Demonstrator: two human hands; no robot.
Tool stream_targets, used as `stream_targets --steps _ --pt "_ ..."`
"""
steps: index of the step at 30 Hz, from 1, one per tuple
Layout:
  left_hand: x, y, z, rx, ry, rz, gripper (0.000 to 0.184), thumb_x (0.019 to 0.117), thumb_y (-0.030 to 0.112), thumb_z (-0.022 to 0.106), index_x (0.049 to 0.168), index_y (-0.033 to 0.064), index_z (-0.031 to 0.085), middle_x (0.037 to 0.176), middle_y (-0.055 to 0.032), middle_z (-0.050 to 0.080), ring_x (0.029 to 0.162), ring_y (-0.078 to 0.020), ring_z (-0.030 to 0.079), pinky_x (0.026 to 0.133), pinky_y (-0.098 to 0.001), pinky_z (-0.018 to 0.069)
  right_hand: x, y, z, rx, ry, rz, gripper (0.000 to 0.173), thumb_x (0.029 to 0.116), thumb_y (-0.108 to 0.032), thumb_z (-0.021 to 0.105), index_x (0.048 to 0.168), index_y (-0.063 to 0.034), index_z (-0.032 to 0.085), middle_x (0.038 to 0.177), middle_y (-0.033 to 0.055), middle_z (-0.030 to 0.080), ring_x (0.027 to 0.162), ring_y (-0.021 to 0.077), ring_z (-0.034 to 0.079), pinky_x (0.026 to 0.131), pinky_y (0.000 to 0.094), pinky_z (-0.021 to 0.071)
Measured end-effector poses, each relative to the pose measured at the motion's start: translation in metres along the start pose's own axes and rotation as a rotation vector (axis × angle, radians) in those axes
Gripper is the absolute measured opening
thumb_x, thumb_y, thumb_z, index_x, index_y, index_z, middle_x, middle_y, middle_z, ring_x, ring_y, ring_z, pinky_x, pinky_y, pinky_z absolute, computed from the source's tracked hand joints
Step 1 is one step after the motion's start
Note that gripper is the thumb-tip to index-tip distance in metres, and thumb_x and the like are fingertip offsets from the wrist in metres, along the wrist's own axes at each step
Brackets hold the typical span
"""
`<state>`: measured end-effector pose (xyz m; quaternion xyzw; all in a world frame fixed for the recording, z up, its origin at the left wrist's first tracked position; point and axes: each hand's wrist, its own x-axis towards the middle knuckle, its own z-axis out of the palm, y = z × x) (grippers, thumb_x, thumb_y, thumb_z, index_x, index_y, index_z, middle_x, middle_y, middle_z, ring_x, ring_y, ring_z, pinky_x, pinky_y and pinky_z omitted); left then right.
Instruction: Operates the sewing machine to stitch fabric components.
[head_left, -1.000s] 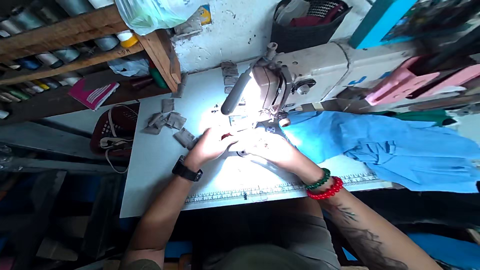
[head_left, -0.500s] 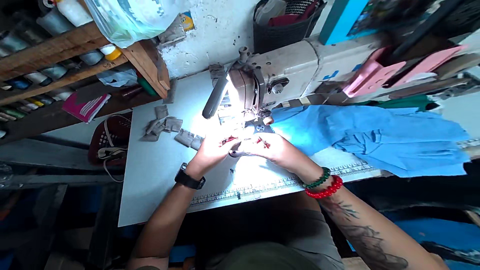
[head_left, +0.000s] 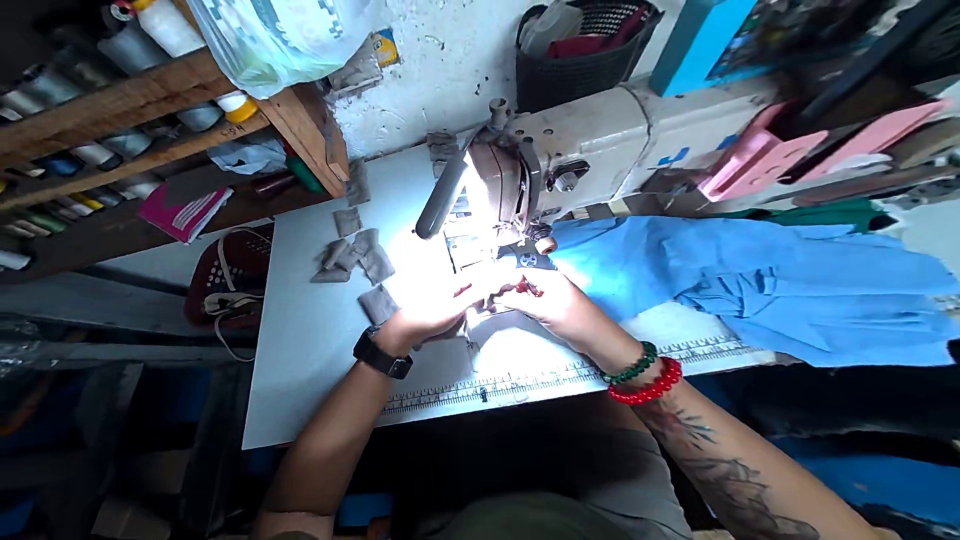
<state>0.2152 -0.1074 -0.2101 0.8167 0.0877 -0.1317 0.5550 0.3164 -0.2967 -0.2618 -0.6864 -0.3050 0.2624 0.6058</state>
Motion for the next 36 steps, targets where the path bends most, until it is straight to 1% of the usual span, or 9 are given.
stream_targets --steps 3,9,16,18,20,22,25,30,36 --pt "0.003 -0.002 0.003 0.024 0.032 -0.015 0.024 0.1065 0.023 0.053 0.094 0.0069 0.065 0.069 0.0083 0.054 0.058 0.0035 0.049 0.057 -0.0151 0.0427 0.000 -0.003 0.000 0.009 -0.055 0.007 0.004 0.0915 -0.011 0.073 0.090 -0.0094 0.069 0.067 -0.0074 0.059 0.057 -0.0017 0.051 0.055 0.0152 0.0425" --pt "0.005 -0.004 0.006 -0.066 0.014 -0.007 0.024 0.1065 0.024 0.053 0.095 0.0087 0.069 0.074 0.0094 0.061 0.064 0.0050 0.054 0.061 -0.0140 0.0462 0.002 0.002 0.003 -0.037 0.024 -0.036 0.008 0.0892 -0.010 0.075 0.095 -0.0083 0.070 0.073 -0.0059 0.062 0.066 -0.0010 0.058 0.064 0.0178 0.0499" --pt "0.017 -0.011 0.006 0.115 0.135 0.032 0.024 0.1061 0.019 0.054 0.093 0.0042 0.066 0.076 0.0029 0.059 0.068 -0.0012 0.054 0.066 -0.0210 0.0468 0.003 -0.001 -0.009 -0.150 -0.080 0.005 0.014 0.0960 -0.025 0.071 0.092 -0.0113 0.071 0.067 -0.0077 0.058 0.056 -0.0018 0.051 0.055 0.0165 0.0440" --pt "0.030 -0.019 0.006 0.230 0.168 0.056 0.028 0.1065 0.020 0.052 0.092 0.0034 0.069 0.074 0.0015 0.062 0.067 -0.0029 0.059 0.067 -0.0235 0.0515 0.000 0.001 -0.015 -0.340 -0.052 0.002 0.013 0.0992 -0.023 0.065 0.096 -0.0111 0.070 0.070 -0.0031 0.059 0.060 0.0042 0.055 0.058 0.0248 0.0486" --pt "0.040 -0.019 0.004 0.342 0.238 -0.001 0.027 0.1033 0.026 0.060 0.089 0.0048 0.068 0.070 -0.0021 0.062 0.064 -0.0106 0.060 0.065 -0.0324 0.0518 -0.007 0.001 -0.017 -0.593 0.012 -0.026 0.018 0.1012 -0.028 0.060 0.105 -0.0138 0.070 0.081 0.0044 0.066 0.073 0.0181 0.063 0.068 0.0437 0.0527" --pt "0.048 -0.015 0.004 0.419 0.290 -0.017 0.023 0.0976 0.030 0.069 0.093 0.0067 0.069 0.071 -0.0037 0.064 0.064 -0.0147 0.063 0.065 -0.0378 0.0541 -0.016 0.004 -0.012 -0.769 0.061 -0.095 0.027 0.1008 -0.033 0.058 0.114 -0.0155 0.074 0.086 0.0089 0.072 0.080 0.0277 0.070 0.070 0.0543 0.0546" --pt "0.055 -0.007 0.002 0.468 0.319 -0.013 0.020 0.0947 0.026 0.071 0.095 0.0069 0.069 0.074 -0.0052 0.064 0.066 -0.0166 0.062 0.064 -0.0387 0.0528 -0.022 0.008 -0.005 -0.927 0.100 -0.170 0.026 0.0973 -0.030 0.061 0.114 -0.0177 0.078 0.090 0.0082 0.075 0.081 0.0298 0.073 0.067 0.0547 0.0557" --pt "0.047 0.007 -0.001 0.458 0.372 0.045 0.021 0.0968 0.022 0.068 0.088 0.0029 0.066 0.072 -0.0098 0.061 0.061 -0.0194 0.058 0.057 -0.0386 0.0487 -0.020 0.009 -0.004 -1.059 0.121 -0.285 0.014 0.0936 -0.019 0.067 0.098 -0.0101 0.077 0.083 0.0104 0.071 0.073 0.0310 0.070 0.059 0.0512 0.0537" --pt "0.051 0.008 -0.004 0.468 0.328 -0.038 0.025 0.0991 0.023 0.065 0.084 0.0031 0.064 0.069 -0.0094 0.059 0.059 -0.0200 0.057 0.056 -0.0396 0.0481 -0.019 0.005 -0.002 -1.202 0.084 -0.285 0.016 0.0928 -0.009 0.065 0.102 -0.0046 0.077 0.087 0.0156 0.072 0.072 0.0348 0.070 0.059 0.0498 0.0540"
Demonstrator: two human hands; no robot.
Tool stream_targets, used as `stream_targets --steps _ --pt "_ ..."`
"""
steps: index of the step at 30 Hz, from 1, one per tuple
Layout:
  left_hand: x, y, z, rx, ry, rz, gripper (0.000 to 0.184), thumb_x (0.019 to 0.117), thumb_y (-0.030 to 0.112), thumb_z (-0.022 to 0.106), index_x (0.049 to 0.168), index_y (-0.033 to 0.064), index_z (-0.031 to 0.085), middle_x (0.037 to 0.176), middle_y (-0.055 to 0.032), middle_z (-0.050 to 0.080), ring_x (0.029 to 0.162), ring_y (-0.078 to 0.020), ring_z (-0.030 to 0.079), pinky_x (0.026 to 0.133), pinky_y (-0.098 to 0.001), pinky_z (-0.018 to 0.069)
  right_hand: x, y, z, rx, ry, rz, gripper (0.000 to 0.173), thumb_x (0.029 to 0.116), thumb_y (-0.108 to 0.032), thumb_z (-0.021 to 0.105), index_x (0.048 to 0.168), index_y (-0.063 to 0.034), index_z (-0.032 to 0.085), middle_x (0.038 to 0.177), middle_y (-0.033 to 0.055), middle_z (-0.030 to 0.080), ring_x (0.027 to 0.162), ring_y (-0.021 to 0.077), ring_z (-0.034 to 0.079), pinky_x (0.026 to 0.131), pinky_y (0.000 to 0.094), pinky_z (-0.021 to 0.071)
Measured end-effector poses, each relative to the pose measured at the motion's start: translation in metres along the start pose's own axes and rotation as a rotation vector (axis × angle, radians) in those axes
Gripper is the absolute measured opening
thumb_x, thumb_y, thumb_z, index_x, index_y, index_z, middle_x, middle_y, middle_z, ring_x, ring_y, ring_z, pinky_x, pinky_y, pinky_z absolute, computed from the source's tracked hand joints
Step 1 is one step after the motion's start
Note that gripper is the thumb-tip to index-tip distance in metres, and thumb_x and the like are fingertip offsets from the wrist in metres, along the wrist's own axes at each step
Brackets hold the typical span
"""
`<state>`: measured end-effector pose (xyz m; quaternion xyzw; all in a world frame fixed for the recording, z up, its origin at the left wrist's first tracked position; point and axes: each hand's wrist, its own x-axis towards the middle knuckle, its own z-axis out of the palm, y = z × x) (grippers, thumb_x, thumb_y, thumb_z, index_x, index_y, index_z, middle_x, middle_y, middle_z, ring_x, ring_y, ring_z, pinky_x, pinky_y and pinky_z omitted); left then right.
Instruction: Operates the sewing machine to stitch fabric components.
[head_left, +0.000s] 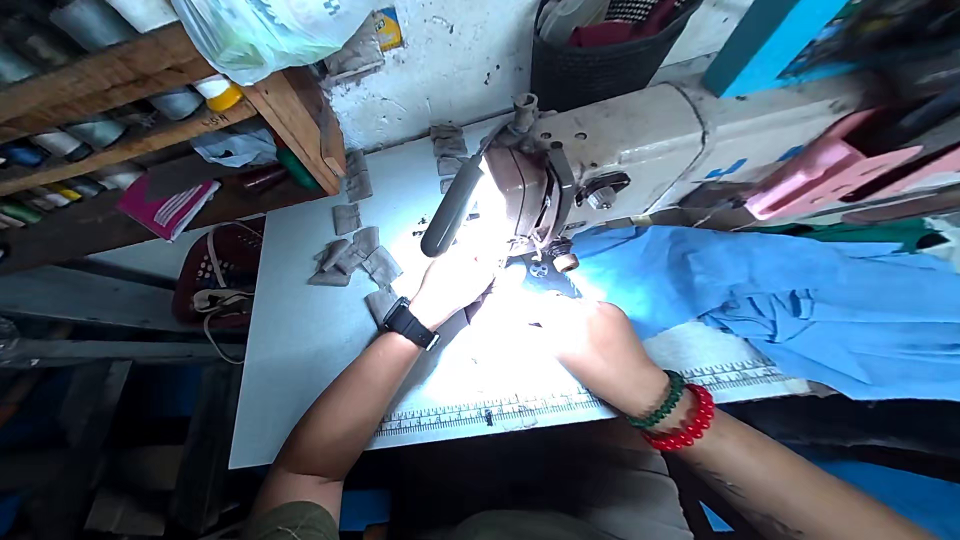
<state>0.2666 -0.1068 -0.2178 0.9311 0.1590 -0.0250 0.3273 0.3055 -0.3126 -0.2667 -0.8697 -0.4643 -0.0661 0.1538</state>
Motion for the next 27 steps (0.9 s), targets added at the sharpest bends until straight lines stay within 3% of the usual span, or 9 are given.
stream_targets --steps 4,7,9,10,14,18,20,23,27 --pt "0.018 -0.017 0.010 0.011 0.049 0.057 0.025 0.0989 0.024 0.065 0.086 0.0037 0.067 0.067 -0.0071 0.063 0.060 -0.0177 0.062 0.059 -0.0400 0.0530 0.010 -0.001 -0.002 -0.059 -0.068 0.031 0.009 0.0913 -0.007 0.066 0.093 -0.0022 0.074 0.079 0.0145 0.067 0.067 0.0331 0.067 0.056 0.0470 0.0514" --pt "0.028 -0.028 0.009 0.048 0.171 0.133 0.024 0.0983 0.026 0.066 0.087 0.0045 0.068 0.073 -0.0087 0.066 0.067 -0.0203 0.065 0.064 -0.0431 0.0537 0.010 -0.003 -0.005 -0.070 -0.101 0.063 0.015 0.0941 -0.008 0.063 0.102 0.0021 0.072 0.086 0.0193 0.066 0.073 0.0357 0.067 0.059 0.0483 0.0521" --pt "0.024 -0.046 0.002 0.077 0.190 0.089 0.023 0.0971 0.028 0.068 0.099 0.0061 0.070 0.090 -0.0123 0.068 0.083 -0.0258 0.068 0.075 -0.0502 0.0562 0.001 -0.005 -0.004 -0.114 -0.052 0.072 0.024 0.0960 -0.014 0.057 0.110 0.0038 0.065 0.083 0.0205 0.064 0.066 0.0364 0.066 0.052 0.0471 0.0495" --pt "0.021 -0.055 -0.003 0.074 0.184 0.064 0.024 0.0968 0.031 0.068 0.100 0.0071 0.068 0.091 -0.0125 0.068 0.084 -0.0262 0.068 0.074 -0.0508 0.0566 -0.004 -0.005 -0.004 -0.109 -0.029 0.094 0.026 0.0960 -0.014 0.054 0.111 0.0061 0.062 0.081 0.0216 0.063 0.064 0.0375 0.066 0.051 0.0474 0.0496" --pt "0.001 -0.061 -0.028 0.112 0.005 0.116 0.029 0.0967 0.029 0.068 0.080 0.0062 0.065 0.073 -0.0091 0.061 0.070 -0.0232 0.061 0.064 -0.0462 0.0498 -0.011 -0.012 -0.010 0.101 -0.142 0.177 0.033 0.0976 -0.009 0.057 0.126 0.0072 0.061 0.109 0.0288 0.066 0.088 0.0432 0.070 0.075 0.0559 0.0570" --pt "-0.036 -0.037 -0.034 0.014 -0.011 0.133 0.025 0.0987 0.018 0.067 0.079 0.0038 0.065 0.068 -0.0063 0.058 0.061 -0.0150 0.057 0.059 -0.0346 0.0493 0.010 -0.029 0.003 0.207 -0.021 -0.041 0.026 0.0972 -0.005 0.058 0.118 0.0017 0.071 0.114 0.0244 0.069 0.107 0.0415 0.067 0.087 0.0561 0.0556" --pt "-0.042 -0.034 -0.031 -0.030 -0.005 0.135 0.023 0.0985 0.017 0.067 0.080 0.0031 0.066 0.069 -0.0060 0.059 0.062 -0.0139 0.057 0.060 -0.0333 0.0495 0.028 -0.037 0.009 0.210 -0.011 -0.057 0.023 0.1000 -0.008 0.056 0.115 0.0005 0.072 0.113 0.0228 0.069 0.107 0.0403 0.067 0.085 0.0552 0.0554" --pt "-0.043 -0.037 -0.029 -0.055 0.014 0.170 0.021 0.0972 0.013 0.068 0.079 0.0028 0.065 0.068 -0.0055 0.057 0.061 -0.0131 0.054 0.059 -0.0317 0.0463 0.046 -0.044 0.014 0.204 0.038 -0.086 0.016 0.0955 -0.010 0.062 0.099 0.0016 0.073 0.097 0.0225 0.068 0.093 0.0406 0.068 0.075 0.0554 0.0552" --pt "-0.043 -0.044 -0.030 -0.070 0.008 0.171 0.023 0.0983 0.016 0.067 0.079 0.0037 0.065 0.068 -0.0048 0.057 0.059 -0.0122 0.054 0.057 -0.0302 0.0476 0.047 -0.039 0.017 0.301 0.023 -0.054 0.020 0.0971 -0.013 0.063 0.108 0.0013 0.072 0.103 0.0217 0.069 0.097 0.0393 0.068 0.079 0.0567 0.0546"
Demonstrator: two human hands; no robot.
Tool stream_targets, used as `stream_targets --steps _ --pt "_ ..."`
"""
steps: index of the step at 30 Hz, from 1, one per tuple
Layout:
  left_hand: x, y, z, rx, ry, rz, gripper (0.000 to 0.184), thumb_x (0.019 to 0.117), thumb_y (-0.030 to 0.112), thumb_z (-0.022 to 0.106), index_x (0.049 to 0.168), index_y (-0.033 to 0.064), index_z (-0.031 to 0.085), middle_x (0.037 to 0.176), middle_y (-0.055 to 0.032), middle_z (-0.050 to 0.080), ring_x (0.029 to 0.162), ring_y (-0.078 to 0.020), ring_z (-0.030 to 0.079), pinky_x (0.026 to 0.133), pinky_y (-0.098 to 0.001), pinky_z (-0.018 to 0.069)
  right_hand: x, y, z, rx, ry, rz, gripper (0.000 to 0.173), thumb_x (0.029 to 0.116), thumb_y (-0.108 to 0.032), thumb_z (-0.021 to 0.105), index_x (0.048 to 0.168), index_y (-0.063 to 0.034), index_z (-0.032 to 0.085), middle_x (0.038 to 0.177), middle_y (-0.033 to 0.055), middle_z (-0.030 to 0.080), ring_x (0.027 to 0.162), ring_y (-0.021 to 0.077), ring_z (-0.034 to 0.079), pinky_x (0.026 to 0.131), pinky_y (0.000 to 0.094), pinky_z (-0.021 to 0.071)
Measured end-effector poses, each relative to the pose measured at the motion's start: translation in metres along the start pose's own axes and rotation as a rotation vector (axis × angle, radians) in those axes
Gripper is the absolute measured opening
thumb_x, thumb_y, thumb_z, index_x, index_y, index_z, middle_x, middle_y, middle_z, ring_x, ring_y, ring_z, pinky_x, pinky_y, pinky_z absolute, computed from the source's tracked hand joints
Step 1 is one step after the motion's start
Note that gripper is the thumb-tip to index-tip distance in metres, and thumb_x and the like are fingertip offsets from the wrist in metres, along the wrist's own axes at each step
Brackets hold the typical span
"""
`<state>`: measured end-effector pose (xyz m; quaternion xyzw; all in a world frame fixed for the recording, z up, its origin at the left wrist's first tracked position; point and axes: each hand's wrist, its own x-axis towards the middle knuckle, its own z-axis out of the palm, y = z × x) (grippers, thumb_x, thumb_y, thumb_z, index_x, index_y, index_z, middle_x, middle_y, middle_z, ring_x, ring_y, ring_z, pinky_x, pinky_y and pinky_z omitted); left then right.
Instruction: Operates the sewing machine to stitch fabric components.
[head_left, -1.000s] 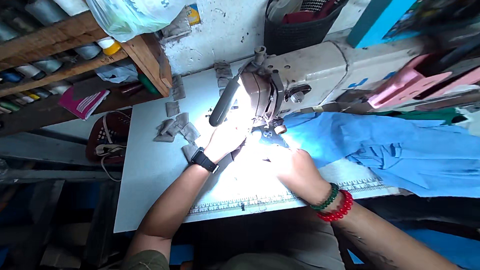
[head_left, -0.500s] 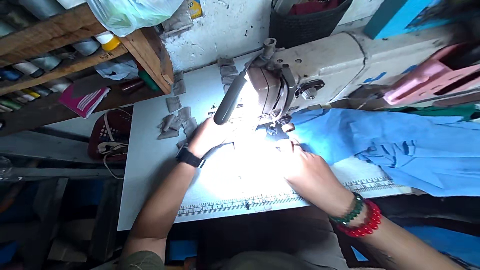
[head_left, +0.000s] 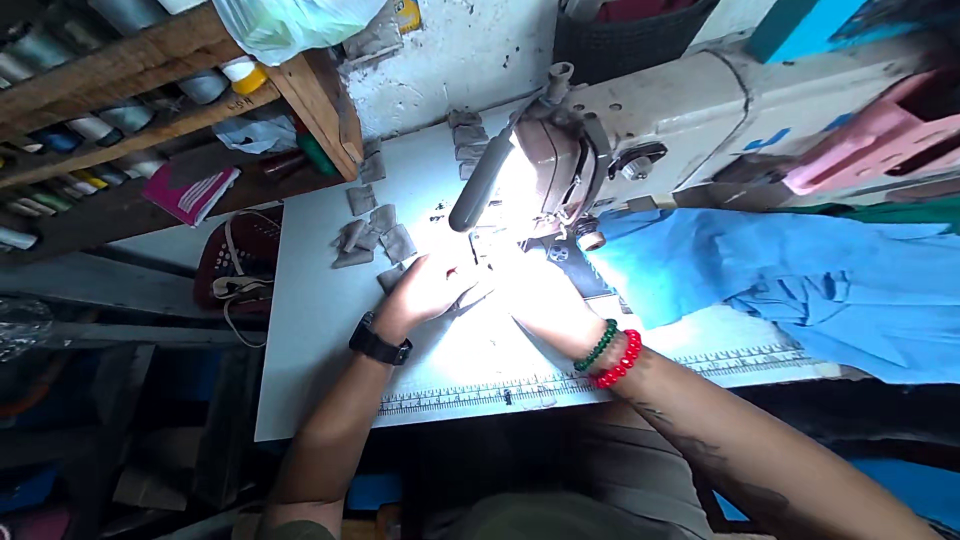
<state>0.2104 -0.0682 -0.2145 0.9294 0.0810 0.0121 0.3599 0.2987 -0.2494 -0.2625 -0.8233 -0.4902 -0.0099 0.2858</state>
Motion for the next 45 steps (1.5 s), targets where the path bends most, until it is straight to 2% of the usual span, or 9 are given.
stream_targets --steps 3,7,15,19,23,26,31,40,45 --pt "-0.003 -0.002 -0.004 -0.048 0.012 0.009 0.020 0.0988 0.016 0.068 0.083 0.0048 0.067 0.072 -0.0032 0.061 0.063 -0.0096 0.057 0.061 -0.0271 0.0490 -0.004 0.006 -0.013 0.222 -0.063 0.149 0.026 0.0999 -0.026 0.061 0.118 -0.0083 0.069 0.107 0.0115 0.069 0.097 0.0256 0.068 0.083 0.0496 0.0559" --pt "0.000 0.003 0.011 -0.167 0.032 0.121 0.017 0.0988 0.014 0.067 0.086 0.0040 0.071 0.073 -0.0016 0.064 0.064 -0.0059 0.058 0.061 -0.0226 0.0504 -0.014 0.021 -0.023 0.547 -0.151 0.141 0.020 0.0963 -0.030 0.068 0.098 -0.0107 0.071 0.077 -0.0027 0.061 0.069 0.0046 0.054 0.065 0.0261 0.0467" --pt "0.000 0.022 0.028 -0.245 0.094 0.212 0.007 0.0956 0.010 0.070 0.096 0.0035 0.070 0.082 -0.0016 0.066 0.073 -0.0057 0.062 0.068 -0.0233 0.0542 -0.027 0.036 -0.036 0.625 -0.010 0.248 0.015 0.0972 -0.017 0.065 0.084 -0.0103 0.067 0.064 -0.0053 0.051 0.056 0.0011 0.045 0.053 0.0205 0.0382" --pt "-0.002 0.020 0.029 -0.291 0.090 0.298 0.007 0.0951 0.006 0.068 0.093 0.0022 0.073 0.088 -0.0025 0.070 0.081 -0.0058 0.066 0.075 -0.0242 0.0569 -0.028 0.037 -0.034 0.715 -0.043 0.248 0.013 0.0972 -0.025 0.070 0.096 -0.0126 0.074 0.072 -0.0067 0.062 0.062 -0.0012 0.053 0.058 0.0180 0.0443" --pt "0.001 0.029 0.016 -0.228 -0.159 0.070 0.022 0.1062 0.020 0.053 0.110 0.0067 0.070 0.083 0.0020 0.066 0.069 -0.0012 0.057 0.064 -0.0206 0.0495 -0.026 0.036 -0.030 0.779 -0.027 0.277 0.012 0.0948 -0.027 0.073 0.095 -0.0149 0.075 0.077 -0.0059 0.066 0.067 0.0015 0.057 0.064 0.0215 0.0480" --pt "0.006 0.030 0.018 -0.298 -0.277 -0.073 0.024 0.1052 0.022 0.056 0.092 0.0067 0.068 0.073 0.0058 0.059 0.065 0.0015 0.055 0.064 -0.0187 0.0478 -0.025 0.031 -0.030 0.782 -0.044 0.293 0.010 0.0929 -0.022 0.075 0.093 -0.0114 0.073 0.075 -0.0056 0.064 0.066 0.0000 0.055 0.064 0.0197 0.0468" --pt "0.012 0.032 0.028 -0.274 -0.200 -0.141 0.023 0.1020 0.019 0.062 0.084 0.0053 0.066 0.068 0.0036 0.057 0.061 -0.0022 0.053 0.060 -0.0215 0.0458 -0.024 0.033 -0.032 0.680 -0.087 0.300 0.014 0.0937 -0.025 0.075 0.094 -0.0114 0.073 0.073 -0.0052 0.061 0.065 0.0008 0.052 0.063 0.0218 0.0447" --pt "0.039 0.022 0.037 0.069 0.015 -0.120 0.019 0.0965 0.022 0.069 0.090 0.0036 0.069 0.076 -0.0094 0.062 0.068 -0.0205 0.061 0.064 -0.0416 0.0518 -0.046 0.031 -0.033 0.020 -0.051 0.252 0.030 0.0985 -0.029 0.063 0.125 -0.0208 0.074 0.093 0.0102 0.075 0.085 0.0326 0.072 0.073 0.0583 0.0548" --pt "0.051 0.007 0.044 0.084 0.069 -0.056 0.023 0.0987 0.025 0.065 0.088 0.0058 0.069 0.074 -0.0090 0.064 0.067 -0.0216 0.063 0.062 -0.0443 0.0531 -0.049 0.030 -0.024 -0.192 -0.002 0.126 0.017 0.0939 -0.018 0.065 0.103 -0.0103 0.077 0.085 0.0112 0.072 0.075 0.0323 0.071 0.060 0.0523 0.0528"
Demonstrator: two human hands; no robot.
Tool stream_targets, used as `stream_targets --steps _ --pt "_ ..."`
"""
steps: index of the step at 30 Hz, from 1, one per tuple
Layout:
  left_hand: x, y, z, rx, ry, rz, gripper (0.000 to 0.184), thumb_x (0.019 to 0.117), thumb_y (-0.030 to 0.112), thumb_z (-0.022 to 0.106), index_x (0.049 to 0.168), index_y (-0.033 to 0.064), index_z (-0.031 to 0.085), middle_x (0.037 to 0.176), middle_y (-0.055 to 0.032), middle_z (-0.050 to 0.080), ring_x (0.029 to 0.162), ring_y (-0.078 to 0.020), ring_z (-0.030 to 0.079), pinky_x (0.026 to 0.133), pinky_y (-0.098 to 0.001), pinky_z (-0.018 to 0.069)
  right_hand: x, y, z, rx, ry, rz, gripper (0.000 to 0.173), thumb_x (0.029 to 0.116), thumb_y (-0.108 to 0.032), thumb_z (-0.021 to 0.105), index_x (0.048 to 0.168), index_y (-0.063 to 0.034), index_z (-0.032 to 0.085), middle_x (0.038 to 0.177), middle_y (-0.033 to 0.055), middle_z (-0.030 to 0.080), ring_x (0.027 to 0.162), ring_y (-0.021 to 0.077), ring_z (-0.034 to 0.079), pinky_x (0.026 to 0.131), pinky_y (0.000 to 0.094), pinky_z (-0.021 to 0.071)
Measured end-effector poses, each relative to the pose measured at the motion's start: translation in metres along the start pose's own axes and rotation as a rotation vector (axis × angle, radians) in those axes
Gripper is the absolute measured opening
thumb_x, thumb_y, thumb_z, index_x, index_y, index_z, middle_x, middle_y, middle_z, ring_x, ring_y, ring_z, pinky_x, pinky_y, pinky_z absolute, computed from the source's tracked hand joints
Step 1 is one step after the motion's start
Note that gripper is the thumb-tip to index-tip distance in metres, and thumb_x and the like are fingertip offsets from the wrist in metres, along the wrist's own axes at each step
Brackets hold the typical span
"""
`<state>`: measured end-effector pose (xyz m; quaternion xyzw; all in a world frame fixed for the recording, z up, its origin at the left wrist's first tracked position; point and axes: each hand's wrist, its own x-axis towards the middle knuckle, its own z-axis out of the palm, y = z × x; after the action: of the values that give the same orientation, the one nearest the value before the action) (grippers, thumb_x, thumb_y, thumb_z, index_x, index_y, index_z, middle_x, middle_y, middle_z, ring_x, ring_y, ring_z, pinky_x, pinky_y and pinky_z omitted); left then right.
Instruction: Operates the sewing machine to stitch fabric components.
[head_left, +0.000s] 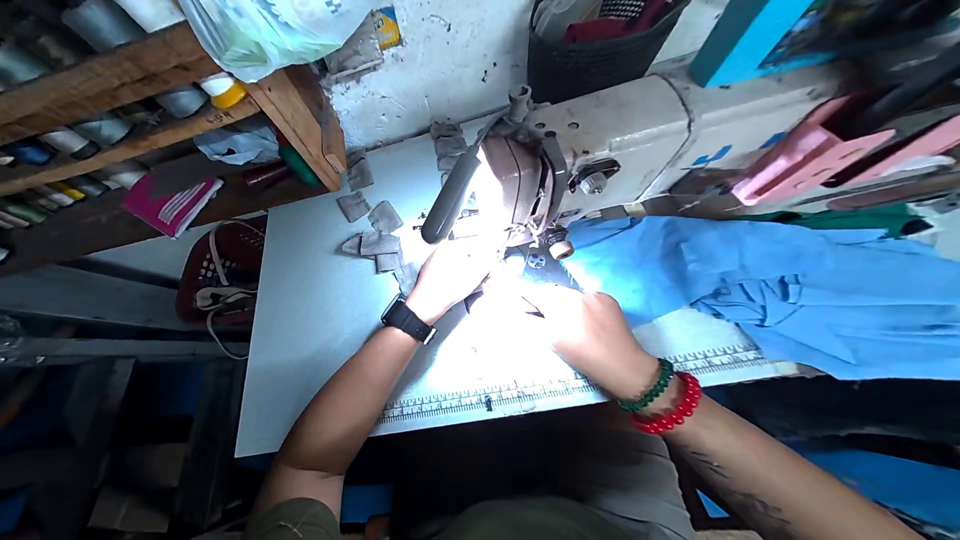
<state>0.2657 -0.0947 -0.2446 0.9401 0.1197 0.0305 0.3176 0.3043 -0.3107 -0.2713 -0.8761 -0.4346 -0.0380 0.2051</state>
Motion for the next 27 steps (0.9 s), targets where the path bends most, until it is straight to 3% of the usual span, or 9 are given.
stream_targets --steps 5,7,13,14,17,19,21,23,27 --pt "-0.009 0.008 -0.009 -0.080 -0.036 -0.026 0.022 0.0994 0.022 0.063 0.085 0.0050 0.066 0.069 -0.0088 0.061 0.059 -0.0193 0.059 0.054 -0.0394 0.0498 -0.003 0.001 0.002 -0.059 0.055 -0.082 0.011 0.0920 -0.014 0.067 0.093 -0.0075 0.076 0.082 0.0124 0.071 0.071 0.0326 0.070 0.057 0.0511 0.0533" --pt "0.001 0.003 -0.007 -0.019 -0.076 -0.035 0.023 0.0993 0.025 0.063 0.088 0.0060 0.068 0.072 -0.0080 0.063 0.064 -0.0200 0.062 0.061 -0.0429 0.0525 -0.002 0.001 0.001 -0.071 0.056 -0.102 0.010 0.0904 -0.008 0.066 0.091 -0.0063 0.076 0.081 0.0129 0.071 0.070 0.0329 0.070 0.056 0.0505 0.0530" --pt "0.020 -0.012 -0.002 0.050 0.052 0.124 0.022 0.0989 0.023 0.065 0.091 0.0026 0.068 0.078 -0.0116 0.063 0.073 -0.0242 0.063 0.068 -0.0457 0.0523 0.008 0.002 0.002 -0.117 -0.010 -0.061 0.015 0.0955 -0.015 0.064 0.098 -0.0035 0.073 0.080 0.0137 0.066 0.067 0.0321 0.065 0.055 0.0473 0.0498" --pt "0.021 -0.010 -0.004 0.055 0.077 0.130 0.022 0.0990 0.022 0.065 0.090 0.0022 0.067 0.078 -0.0125 0.063 0.074 -0.0250 0.063 0.069 -0.0458 0.0517 0.007 0.000 0.001 -0.162 -0.019 -0.044 0.022 0.0974 -0.018 0.063 0.106 -0.0004 0.071 0.082 0.0169 0.066 0.068 0.0345 0.066 0.055 0.0482 0.0506" --pt "0.034 -0.020 -0.007 0.115 0.077 -0.006 0.026 0.0973 0.029 0.065 0.094 0.0037 0.069 0.085 -0.0120 0.067 0.082 -0.0257 0.066 0.077 -0.0490 0.0538 -0.003 -0.006 -0.002 -0.235 -0.019 0.044 0.030 0.0975 -0.014 0.052 0.116 0.0081 0.059 0.080 0.0211 0.063 0.065 0.0381 0.067 0.051 0.0481 0.0500" --pt "0.036 -0.036 -0.017 0.151 0.008 -0.103 0.031 0.0959 0.036 0.066 0.099 0.0058 0.069 0.090 -0.0120 0.068 0.088 -0.0269 0.068 0.081 -0.0520 0.0553 -0.008 -0.007 -0.010 -0.140 -0.100 0.129 0.032 0.0974 -0.011 0.054 0.122 0.0095 0.057 0.091 0.0243 0.064 0.076 0.0402 0.069 0.062 0.0514 0.0543" --pt "0.022 -0.035 -0.037 0.154 -0.104 -0.085 0.035 0.0975 0.039 0.066 0.092 0.0038 0.067 0.086 -0.0142 0.066 0.083 -0.0293 0.065 0.077 -0.0542 0.0525 -0.009 -0.010 -0.014 -0.014 -0.173 0.147 0.033 0.0982 -0.009 0.057 0.127 0.0078 0.058 0.106 0.0274 0.066 0.092 0.0431 0.069 0.078 0.0556 0.0560" --pt "-0.002 -0.033 -0.050 0.102 -0.124 0.054 0.029 0.0981 0.029 0.066 0.079 0.0064 0.062 0.074 -0.0105 0.060 0.070 -0.0238 0.060 0.065 -0.0462 0.0493 -0.004 -0.016 -0.009 0.047 -0.163 0.044 0.028 0.0965 -0.006 0.060 0.122 0.0060 0.066 0.113 0.0289 0.066 0.100 0.0447 0.068 0.085 0.0582 0.0552" --pt "-0.034 -0.013 -0.055 0.046 -0.124 0.036 0.027 0.0985 0.019 0.067 0.077 0.0031 0.063 0.067 -0.0077 0.058 0.059 -0.0174 0.057 0.058 -0.0368 0.0491 0.020 -0.033 0.010 0.129 -0.099 -0.104 0.031 0.1020 -0.010 0.054 0.127 0.0008 0.067 0.128 0.0256 0.064 0.121 0.0436 0.061 0.099 0.0601 0.0503"
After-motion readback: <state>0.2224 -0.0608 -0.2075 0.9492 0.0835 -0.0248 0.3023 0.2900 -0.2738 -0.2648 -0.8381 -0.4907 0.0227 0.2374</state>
